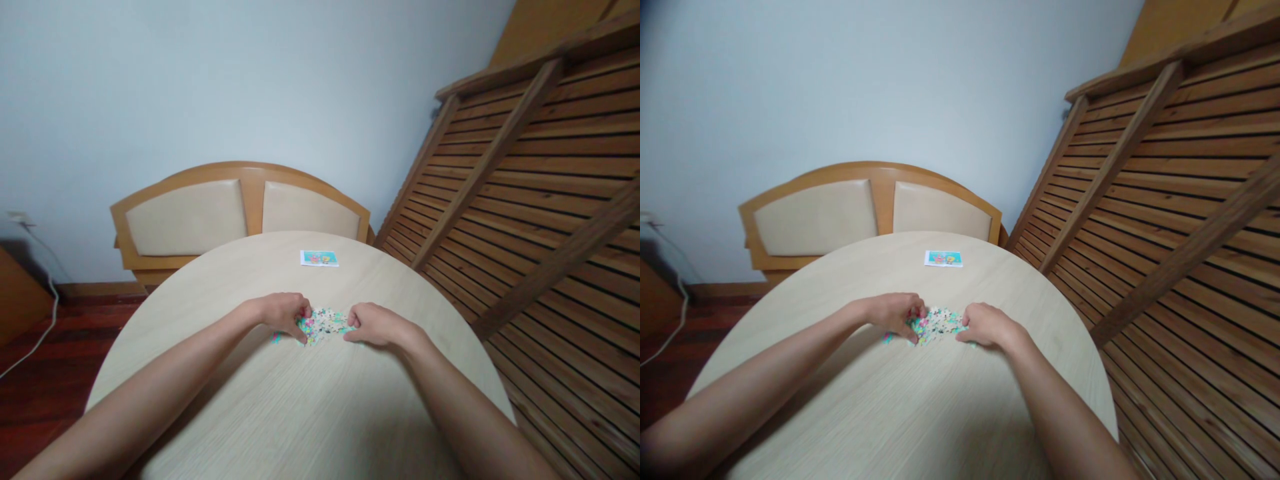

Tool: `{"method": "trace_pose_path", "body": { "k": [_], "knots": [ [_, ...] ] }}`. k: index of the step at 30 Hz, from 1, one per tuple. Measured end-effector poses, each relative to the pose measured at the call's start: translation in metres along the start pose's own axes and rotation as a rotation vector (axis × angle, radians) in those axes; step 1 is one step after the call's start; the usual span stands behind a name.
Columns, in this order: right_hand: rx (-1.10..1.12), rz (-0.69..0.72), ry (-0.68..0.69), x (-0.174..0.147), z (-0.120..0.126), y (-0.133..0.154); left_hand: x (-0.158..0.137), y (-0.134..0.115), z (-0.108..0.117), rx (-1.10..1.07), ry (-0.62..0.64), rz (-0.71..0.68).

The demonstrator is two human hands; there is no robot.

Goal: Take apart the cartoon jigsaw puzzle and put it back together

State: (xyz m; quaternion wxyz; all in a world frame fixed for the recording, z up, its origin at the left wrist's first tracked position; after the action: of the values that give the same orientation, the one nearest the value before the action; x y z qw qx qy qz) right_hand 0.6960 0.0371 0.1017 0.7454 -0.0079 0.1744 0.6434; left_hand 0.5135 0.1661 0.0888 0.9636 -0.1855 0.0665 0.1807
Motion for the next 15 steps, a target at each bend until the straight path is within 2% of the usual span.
{"method": "trace_pose_path", "body": {
  "k": [3,8,15],
  "knots": [
    [0.021,0.015,0.014,0.0005,0.0002,0.0024,0.0002,-0.0016,-0.0019,0.020,0.035,0.015],
    [0.061,0.028,-0.007,0.0002,-0.0004,0.0016,-0.0001,-0.0041,-0.0046,-0.053,0.103,-0.038],
    [0.200,0.103,-0.038,0.0063,-0.0090,-0.0019,0.0001,-0.0025,-0.0038,-0.070,0.039,0.000]
  ]
}}
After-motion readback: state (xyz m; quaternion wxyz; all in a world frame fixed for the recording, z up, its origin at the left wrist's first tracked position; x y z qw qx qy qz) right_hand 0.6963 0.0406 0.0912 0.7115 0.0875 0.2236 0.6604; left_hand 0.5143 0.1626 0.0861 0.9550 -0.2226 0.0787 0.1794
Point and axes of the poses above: each hand's wrist, its own x-axis towards the middle knuckle, its own z-axis out of the back of the hand, y = z × x, the point moved 3 cm from there along x, towards the middle knuckle, and after that the axes turned 1 degree about z, right-handed, at the moved point
